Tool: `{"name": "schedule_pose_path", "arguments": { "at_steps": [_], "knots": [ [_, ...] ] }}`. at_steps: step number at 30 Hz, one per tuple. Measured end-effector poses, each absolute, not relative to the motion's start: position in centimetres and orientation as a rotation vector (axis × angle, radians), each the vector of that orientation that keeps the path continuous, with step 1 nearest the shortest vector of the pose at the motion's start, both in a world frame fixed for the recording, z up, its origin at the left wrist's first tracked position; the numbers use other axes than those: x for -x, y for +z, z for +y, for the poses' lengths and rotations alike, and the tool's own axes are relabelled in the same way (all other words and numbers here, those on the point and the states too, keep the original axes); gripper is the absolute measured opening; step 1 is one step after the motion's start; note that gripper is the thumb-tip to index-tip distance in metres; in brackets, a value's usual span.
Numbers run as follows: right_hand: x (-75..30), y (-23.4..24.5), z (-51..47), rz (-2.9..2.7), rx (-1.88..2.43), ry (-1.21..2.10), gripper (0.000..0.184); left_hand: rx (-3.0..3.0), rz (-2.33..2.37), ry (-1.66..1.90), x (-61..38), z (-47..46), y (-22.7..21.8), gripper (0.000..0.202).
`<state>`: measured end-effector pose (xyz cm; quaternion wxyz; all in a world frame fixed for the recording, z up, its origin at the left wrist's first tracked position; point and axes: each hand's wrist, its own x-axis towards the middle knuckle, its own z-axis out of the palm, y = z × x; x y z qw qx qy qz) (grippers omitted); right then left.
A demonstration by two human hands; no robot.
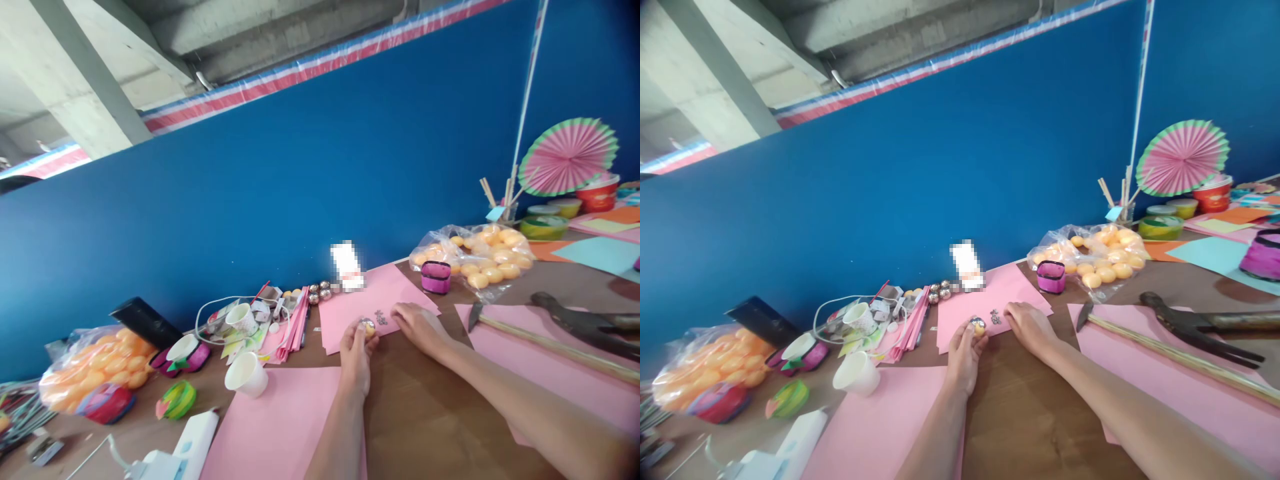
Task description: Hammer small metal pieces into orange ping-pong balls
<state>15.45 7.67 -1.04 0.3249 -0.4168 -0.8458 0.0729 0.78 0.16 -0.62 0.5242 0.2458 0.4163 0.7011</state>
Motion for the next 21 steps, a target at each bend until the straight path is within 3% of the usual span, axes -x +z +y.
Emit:
{"name": "schedule_pose_path", "arguments": {
  "at_steps": [7,21],
  "knots": [
    [-15.4,-0.5,7.2,-2.138,1.057,0.293,0.010,-0.588,0.992,1.678,-0.8,0.2,-0.7,0.035],
    [-14.4,0.9,5.7,-1.938,0.895,0.864,0.021,-0.598,0.918,1.664,-0.7,0.1,-0.5,0.037]
  ]
}}
